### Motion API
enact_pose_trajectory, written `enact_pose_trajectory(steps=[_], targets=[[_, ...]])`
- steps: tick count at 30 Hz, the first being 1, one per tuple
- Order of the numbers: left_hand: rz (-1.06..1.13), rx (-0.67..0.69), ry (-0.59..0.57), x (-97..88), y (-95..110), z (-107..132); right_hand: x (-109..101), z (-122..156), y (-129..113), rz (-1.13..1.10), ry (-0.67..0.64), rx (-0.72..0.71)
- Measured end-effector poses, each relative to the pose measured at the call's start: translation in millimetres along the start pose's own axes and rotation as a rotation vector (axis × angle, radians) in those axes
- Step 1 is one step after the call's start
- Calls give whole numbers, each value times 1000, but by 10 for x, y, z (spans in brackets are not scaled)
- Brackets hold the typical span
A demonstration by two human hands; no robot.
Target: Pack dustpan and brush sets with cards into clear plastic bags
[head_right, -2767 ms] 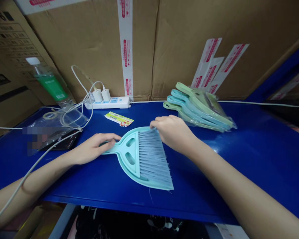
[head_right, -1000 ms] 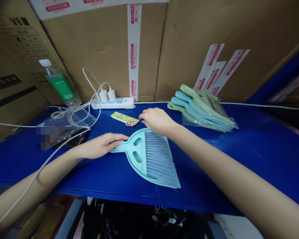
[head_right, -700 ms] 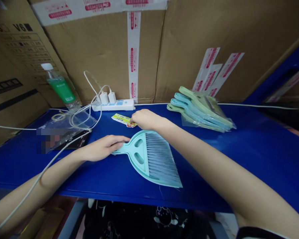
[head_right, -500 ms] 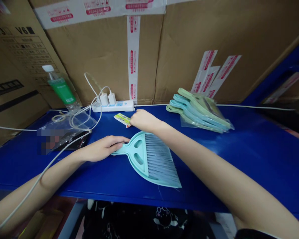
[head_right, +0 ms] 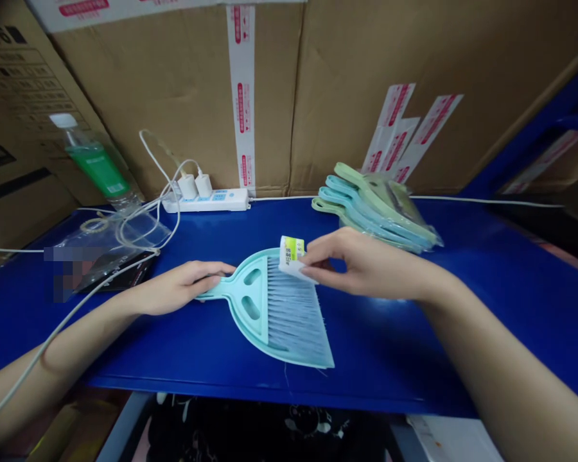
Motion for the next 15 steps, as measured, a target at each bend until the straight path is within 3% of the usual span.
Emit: enact_pose_trajectory(steps=[7, 11, 15], targets=[[3, -11, 1, -15, 68, -1, 332, 102, -102, -215, -155, 3], [-3, -18, 5, -11, 56, -7, 256, 225, 168, 86, -18, 101], [-9, -11, 13, -19, 52, -8, 471, 342, 381, 207, -110, 203]])
Point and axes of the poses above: each hand's wrist, its own z-axis away from the middle knuckle, its own x-axis out of the palm, y = z × x, the point moved 10 cm from there along -z, towards the middle knuckle, and after that the axes turned 13 degrees about -x, right-handed, at the moved point
